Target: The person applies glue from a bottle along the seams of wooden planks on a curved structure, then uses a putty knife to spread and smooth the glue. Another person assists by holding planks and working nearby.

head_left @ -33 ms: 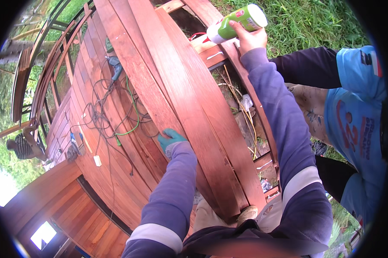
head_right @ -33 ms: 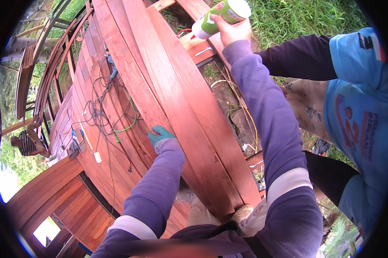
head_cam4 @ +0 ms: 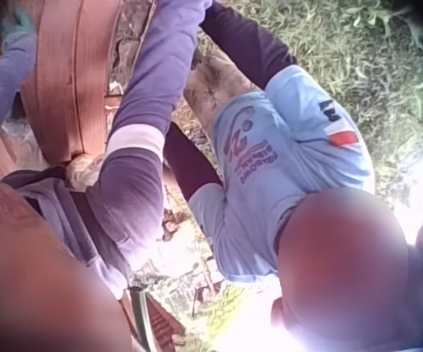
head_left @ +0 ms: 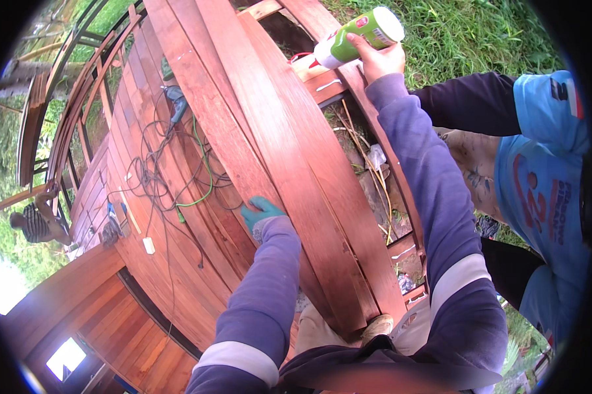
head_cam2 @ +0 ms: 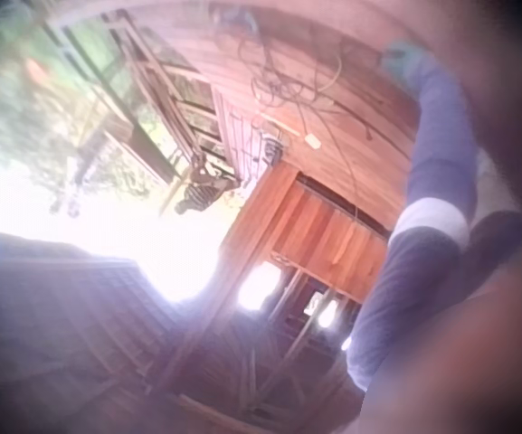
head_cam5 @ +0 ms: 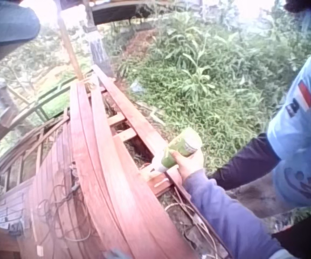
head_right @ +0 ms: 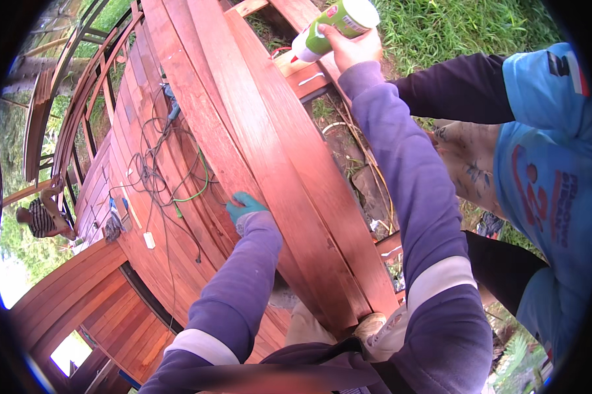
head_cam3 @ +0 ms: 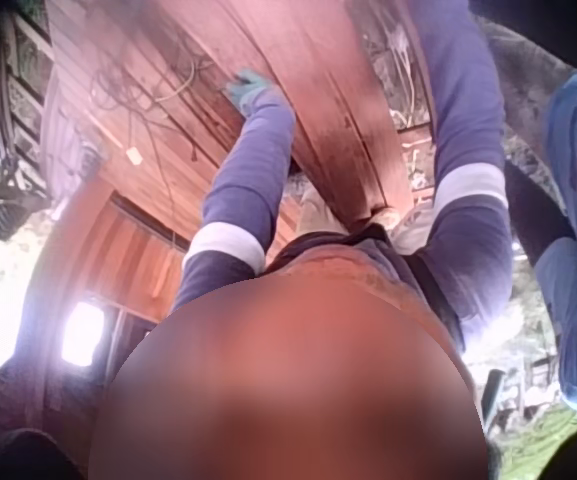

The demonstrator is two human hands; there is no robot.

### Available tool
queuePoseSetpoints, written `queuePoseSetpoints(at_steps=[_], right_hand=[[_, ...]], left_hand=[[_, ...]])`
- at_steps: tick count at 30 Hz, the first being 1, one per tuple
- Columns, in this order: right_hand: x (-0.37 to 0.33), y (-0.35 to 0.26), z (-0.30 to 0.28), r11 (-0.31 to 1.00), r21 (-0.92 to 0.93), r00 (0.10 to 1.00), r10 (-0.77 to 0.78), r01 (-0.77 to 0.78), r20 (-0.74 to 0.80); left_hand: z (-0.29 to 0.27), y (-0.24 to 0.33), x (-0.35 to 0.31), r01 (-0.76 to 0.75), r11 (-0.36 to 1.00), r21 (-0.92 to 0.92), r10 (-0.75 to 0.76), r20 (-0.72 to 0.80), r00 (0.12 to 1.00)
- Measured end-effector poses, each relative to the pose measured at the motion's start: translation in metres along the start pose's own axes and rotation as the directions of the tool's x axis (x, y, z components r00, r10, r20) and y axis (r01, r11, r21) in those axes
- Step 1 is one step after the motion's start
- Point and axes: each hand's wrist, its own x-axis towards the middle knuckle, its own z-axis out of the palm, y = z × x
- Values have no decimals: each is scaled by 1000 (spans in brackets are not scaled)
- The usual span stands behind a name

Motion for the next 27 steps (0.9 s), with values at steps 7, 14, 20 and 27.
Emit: queuePoseSetpoints(at_steps=[7, 14, 20, 27], right_hand=[[-3, -5, 19, 999, -46, 999, -12, 14, 42], [-2, -6, 18, 996, -77, 996, -40, 46, 79], [5, 3, 18, 999, -20, 996, -43, 45, 73], [9, 5, 12, 998, 31, 993, -55, 52, 106]], left_hand=[[1, 5, 3, 40, 998, 52, -44, 66, 997], [0, 7, 1, 18, 1000, 22, -19, 47, 999], [-1, 8, 0, 17, 999, 36, -19, 35, 999], [0, 7, 0, 29, 999, 41, -31, 38, 999]])
